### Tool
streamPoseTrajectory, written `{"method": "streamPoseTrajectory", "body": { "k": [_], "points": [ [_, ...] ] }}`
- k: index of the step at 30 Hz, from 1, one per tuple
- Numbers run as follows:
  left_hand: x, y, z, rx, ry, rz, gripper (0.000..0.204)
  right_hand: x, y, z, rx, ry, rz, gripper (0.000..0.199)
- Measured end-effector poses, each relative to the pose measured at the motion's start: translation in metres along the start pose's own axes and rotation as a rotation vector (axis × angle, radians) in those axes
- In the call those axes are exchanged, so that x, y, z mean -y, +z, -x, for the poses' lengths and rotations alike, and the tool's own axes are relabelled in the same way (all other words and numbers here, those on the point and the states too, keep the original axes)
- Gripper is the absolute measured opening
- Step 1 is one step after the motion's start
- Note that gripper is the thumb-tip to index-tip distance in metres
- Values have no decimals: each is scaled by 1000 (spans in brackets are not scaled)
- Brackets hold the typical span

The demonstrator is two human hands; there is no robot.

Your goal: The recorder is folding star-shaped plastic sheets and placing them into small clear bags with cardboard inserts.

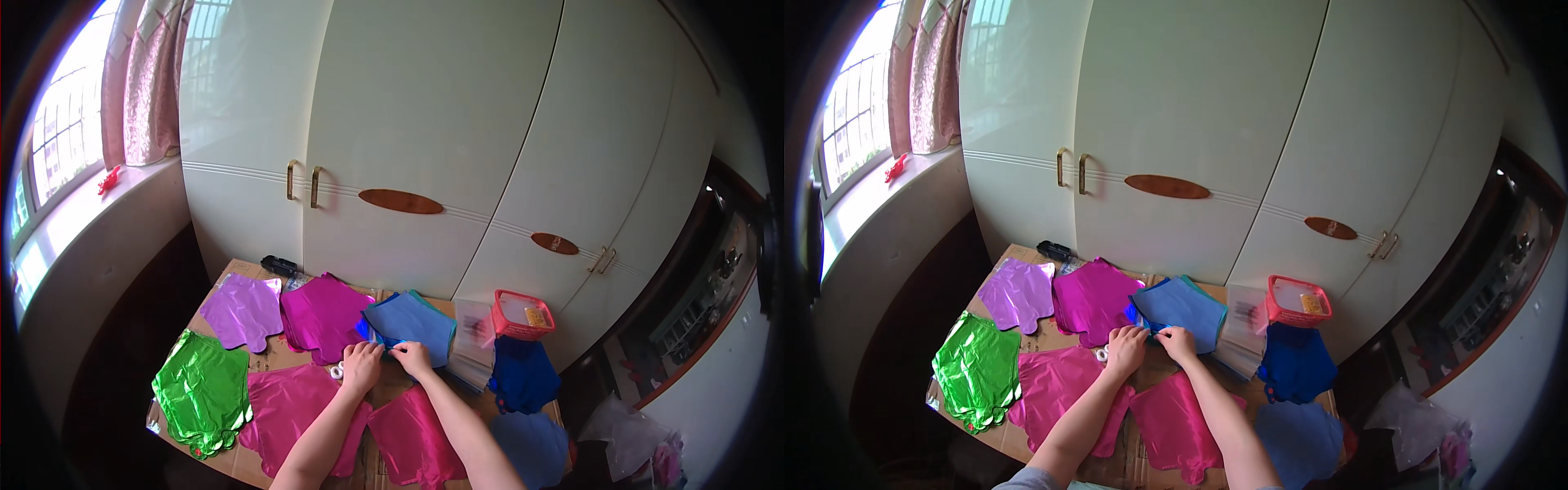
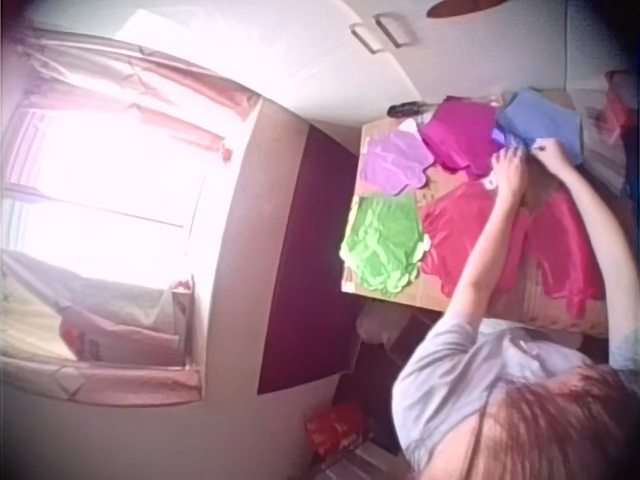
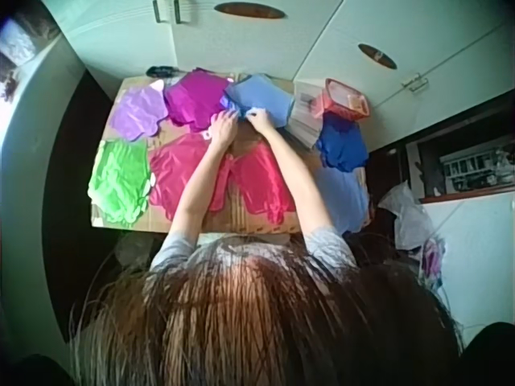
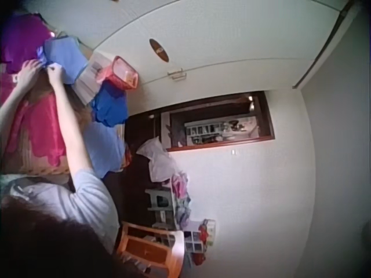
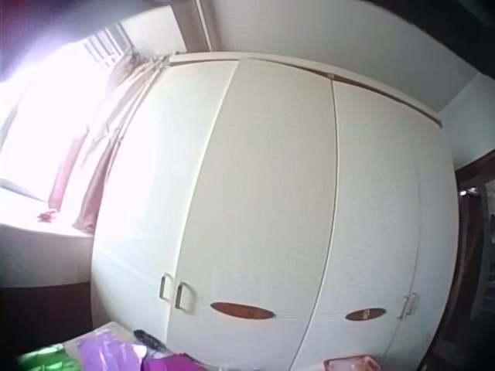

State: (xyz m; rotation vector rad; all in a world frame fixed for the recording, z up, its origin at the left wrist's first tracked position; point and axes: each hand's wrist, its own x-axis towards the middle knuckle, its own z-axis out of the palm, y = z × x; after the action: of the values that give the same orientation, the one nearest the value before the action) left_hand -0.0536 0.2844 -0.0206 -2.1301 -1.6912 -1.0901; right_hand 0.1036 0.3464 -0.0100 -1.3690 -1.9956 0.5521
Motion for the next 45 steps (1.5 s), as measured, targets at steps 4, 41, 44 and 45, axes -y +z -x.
{"method": "streamPoseTrajectory", "body": {
  "k": [4, 41, 44, 45],
  "points": [
    [-6, -8, -3, -26, 1, -12, 32, 3, 1, -3, 22, 130, -77, 23],
    [20, -54, -10, 333, 11, -93, 28, 154, -85, -77, -530, -902, 392, 20],
    [53, -102, -10, 327, -177, -61, 21, 156, 5, -71, -190, -908, 544, 6],
    [63, -115, -9, 245, -206, -99, 19, 147, 37, -68, -117, -888, 592, 6]
  ]
}}
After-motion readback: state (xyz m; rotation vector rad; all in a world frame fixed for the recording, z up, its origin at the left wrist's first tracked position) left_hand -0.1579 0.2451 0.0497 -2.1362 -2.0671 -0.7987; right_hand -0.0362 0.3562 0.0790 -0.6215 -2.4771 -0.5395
